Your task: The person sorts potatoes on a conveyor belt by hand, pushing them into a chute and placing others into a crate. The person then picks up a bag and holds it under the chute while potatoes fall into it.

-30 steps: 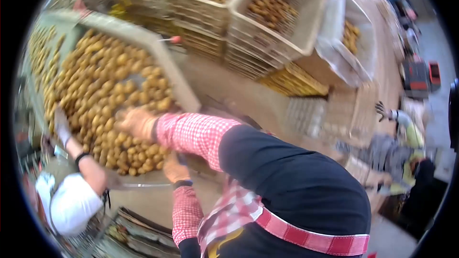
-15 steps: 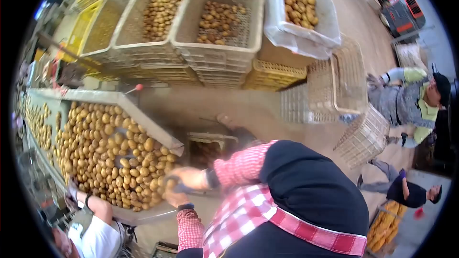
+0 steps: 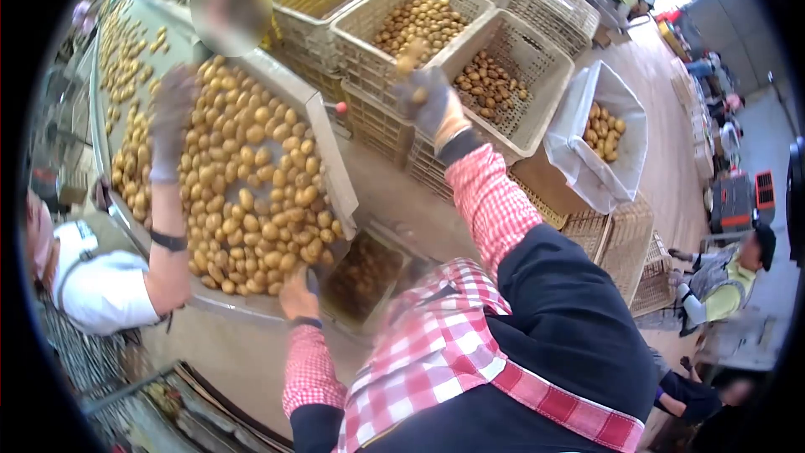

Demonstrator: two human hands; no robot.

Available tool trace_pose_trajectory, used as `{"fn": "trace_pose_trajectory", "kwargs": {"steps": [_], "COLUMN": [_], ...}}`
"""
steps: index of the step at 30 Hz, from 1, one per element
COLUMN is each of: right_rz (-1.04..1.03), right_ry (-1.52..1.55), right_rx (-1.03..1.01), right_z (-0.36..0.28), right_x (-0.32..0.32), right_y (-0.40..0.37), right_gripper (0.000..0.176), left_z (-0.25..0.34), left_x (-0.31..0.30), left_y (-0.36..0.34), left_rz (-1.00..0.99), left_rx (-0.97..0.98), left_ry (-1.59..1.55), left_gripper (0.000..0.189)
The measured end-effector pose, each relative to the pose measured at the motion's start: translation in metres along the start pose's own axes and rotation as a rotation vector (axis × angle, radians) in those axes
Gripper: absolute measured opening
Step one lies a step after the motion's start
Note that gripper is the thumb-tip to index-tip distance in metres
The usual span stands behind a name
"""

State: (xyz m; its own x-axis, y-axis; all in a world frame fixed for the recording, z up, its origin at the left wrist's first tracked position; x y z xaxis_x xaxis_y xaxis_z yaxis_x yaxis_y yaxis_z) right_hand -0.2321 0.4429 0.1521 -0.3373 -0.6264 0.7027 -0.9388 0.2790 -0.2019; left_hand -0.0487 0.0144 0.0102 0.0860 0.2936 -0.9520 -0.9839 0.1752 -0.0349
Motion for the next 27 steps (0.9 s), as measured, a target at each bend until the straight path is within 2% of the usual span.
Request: {"fn": "trace_pose_trajectory", "kwargs": {"steps": [2,3,4,6,8,10,11,12,14,16,17,19,20,22,23,24,25,27], "right_rz": [0.055,-0.056,-0.376,-0.430,-0.498,-0.455,-0.421,-0.352,-0.308,-0.422,-0.539,-0.625,-0.584,-0.769,-0.887,-0.865,-0.839,-0.784], "right_ry": [0.180,0.073,0.369,0.424,0.497,0.481,0.427,0.252,-0.005,-0.476,-0.604,-0.710,-0.689,-0.903,-1.107,-1.246,-1.285,-1.065], "right_rx": [0.067,0.055,0.254,0.342,0.500,0.593,0.634,0.640,0.759,0.937,0.968,0.993,0.997,0.399,0.033,-0.142,-0.259,-0.228], "right_z": [0.009,0.009,0.028,0.050,0.074,0.102,0.116,0.131,0.176,0.206,0.208,0.224,0.232,0.224,0.195,0.175,0.149,0.097], "right_x": [-0.013,0.007,0.004,0.031,0.044,0.049,0.051,0.051,0.045,0.026,0.030,0.037,0.043,0.074,0.100,0.120,0.129,0.114], "right_y": [0.023,0.005,0.007,-0.027,-0.056,-0.086,-0.102,-0.117,-0.149,-0.192,-0.214,-0.240,-0.243,-0.218,-0.202,-0.184,-0.158,-0.083], "right_gripper": [0.051,0.052,0.053,0.065,0.058,0.052,0.047,0.047,0.048,0.046,0.044,0.043,0.043,0.058,0.064,0.064,0.061,0.052], "left_z": [-0.007,-0.015,-0.016,-0.009,-0.007,-0.007,-0.012,-0.011,-0.008,-0.009,-0.009,-0.012,-0.011,-0.010,-0.014,-0.013,-0.013,-0.005], "left_x": [0.011,0.018,0.021,0.012,0.004,0.001,0.007,0.007,0.005,0.002,0.002,-0.004,-0.003,-0.012,-0.012,-0.020,-0.023,-0.023], "left_y": [-0.002,-0.003,-0.004,-0.001,-0.001,-0.002,-0.003,-0.004,-0.002,-0.003,-0.003,-0.005,-0.005,-0.009,-0.012,-0.011,-0.012,-0.009], "left_rz": [-0.021,-0.009,0.002,0.008,-0.022,-0.012,0.008,0.113,0.076,0.088,0.070,0.090,0.064,0.038,0.051,0.058,0.159,0.055], "left_rx": [-0.007,0.008,0.024,0.031,0.011,-0.004,0.025,0.072,0.048,0.043,0.028,0.041,0.047,0.029,0.034,0.041,0.103,0.022], "left_ry": [0.095,0.083,0.103,0.038,0.005,0.023,0.035,0.064,0.081,0.084,0.075,0.049,0.042,0.025,-0.022,-0.054,-0.040,-0.072], "left_gripper": [0.034,0.034,0.034,0.030,0.028,0.027,0.027,0.022,0.021,0.022,0.023,0.024,0.024,0.026,0.026,0.025,0.025,0.027]}}
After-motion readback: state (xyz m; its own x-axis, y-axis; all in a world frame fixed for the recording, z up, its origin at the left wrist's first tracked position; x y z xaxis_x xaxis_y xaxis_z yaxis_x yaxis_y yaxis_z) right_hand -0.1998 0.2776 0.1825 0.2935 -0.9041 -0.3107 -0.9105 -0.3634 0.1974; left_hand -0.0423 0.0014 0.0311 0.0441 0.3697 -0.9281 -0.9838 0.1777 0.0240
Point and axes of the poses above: each hand's wrist, its own y-axis towards the middle knuckle, its own x-axis out of the palm, z = x × y, the point moved 5 cm from there along y, towards the middle knuckle, and after that the axes turned 3 degrees about -z, right-handed, at the moved point
